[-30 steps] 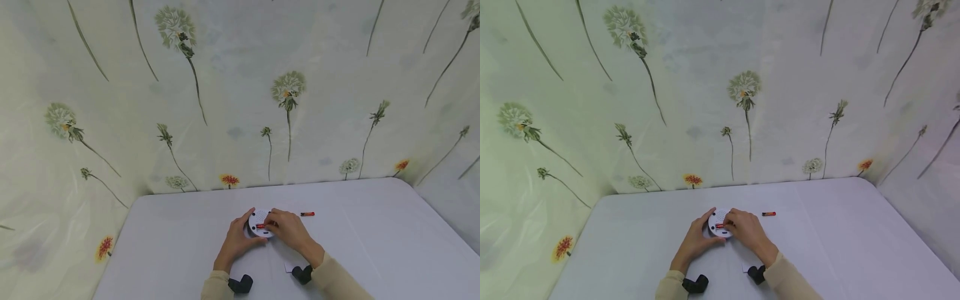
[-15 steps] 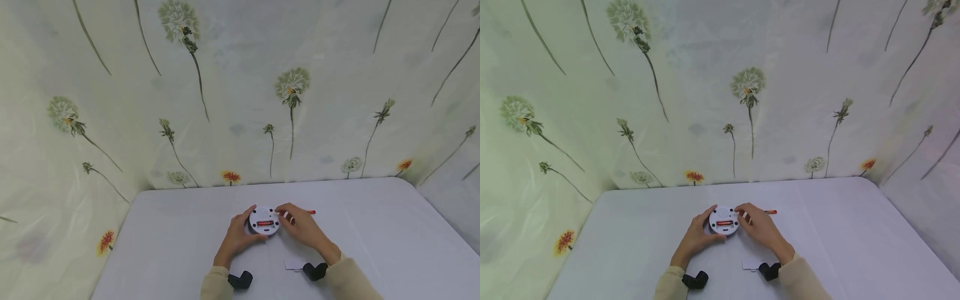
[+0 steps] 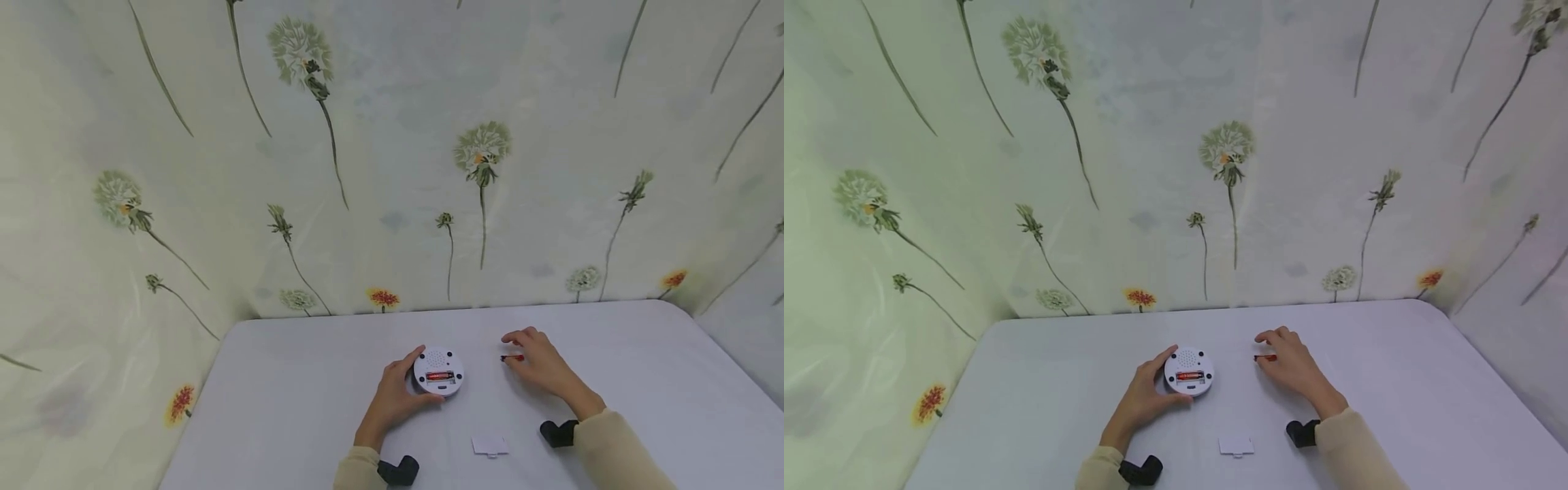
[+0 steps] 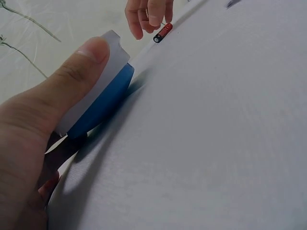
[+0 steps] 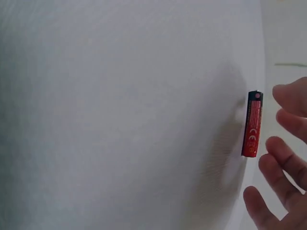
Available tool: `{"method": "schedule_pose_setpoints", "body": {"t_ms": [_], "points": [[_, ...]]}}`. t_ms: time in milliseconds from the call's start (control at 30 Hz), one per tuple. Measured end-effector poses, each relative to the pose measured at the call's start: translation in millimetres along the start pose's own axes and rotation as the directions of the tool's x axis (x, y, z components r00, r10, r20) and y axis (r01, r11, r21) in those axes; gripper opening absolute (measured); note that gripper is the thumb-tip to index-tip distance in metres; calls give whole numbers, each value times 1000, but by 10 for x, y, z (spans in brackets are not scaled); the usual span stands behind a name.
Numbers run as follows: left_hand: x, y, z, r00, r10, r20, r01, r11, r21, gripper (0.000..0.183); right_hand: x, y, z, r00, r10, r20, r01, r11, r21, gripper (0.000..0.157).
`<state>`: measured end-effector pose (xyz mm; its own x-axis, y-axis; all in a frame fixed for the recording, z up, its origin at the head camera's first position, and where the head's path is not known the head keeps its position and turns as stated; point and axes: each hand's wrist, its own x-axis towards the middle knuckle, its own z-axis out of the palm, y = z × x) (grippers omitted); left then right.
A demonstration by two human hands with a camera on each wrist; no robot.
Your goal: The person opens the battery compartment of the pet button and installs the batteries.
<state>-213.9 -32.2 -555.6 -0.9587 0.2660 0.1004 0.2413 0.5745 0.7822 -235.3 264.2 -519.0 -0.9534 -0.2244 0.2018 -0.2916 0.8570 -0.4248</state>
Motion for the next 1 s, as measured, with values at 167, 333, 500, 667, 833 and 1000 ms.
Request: {"method": "schedule_pose_setpoints", "body": {"t_ms": [167, 333, 500, 667, 833, 1000], "points": [[-18, 9, 11, 1000, -12, -3, 12, 1000, -1, 93, -62, 40, 2, 999, -25, 22, 25, 1000, -15, 28], [-17, 11, 4, 1000, -7, -10, 7, 1000, 2, 93, -68, 43, -10, 998, -69, 7, 69, 997, -22, 25], [-13, 28, -17, 1000, -10, -1, 10, 1000, -1, 93, -64, 38, -17, 999, -48, 17, 49, 996, -79, 18], [-3, 38, -22, 1000, -26, 2, 26, 1000, 13, 93, -63, 0, -19, 999, -35, 23, 37, 993, -116, 14], [-9, 25, -13, 1000, -24, 6, 24, 1000, 20, 93, -80, -3, 8, 999, -35, 15, 37, 992, -124, 12], [-10, 31, -12, 1000, -22, 12, 21, 999, 27, 95, -94, 9, 18, 999, -36, 13, 37, 992, -119, 12]]}}
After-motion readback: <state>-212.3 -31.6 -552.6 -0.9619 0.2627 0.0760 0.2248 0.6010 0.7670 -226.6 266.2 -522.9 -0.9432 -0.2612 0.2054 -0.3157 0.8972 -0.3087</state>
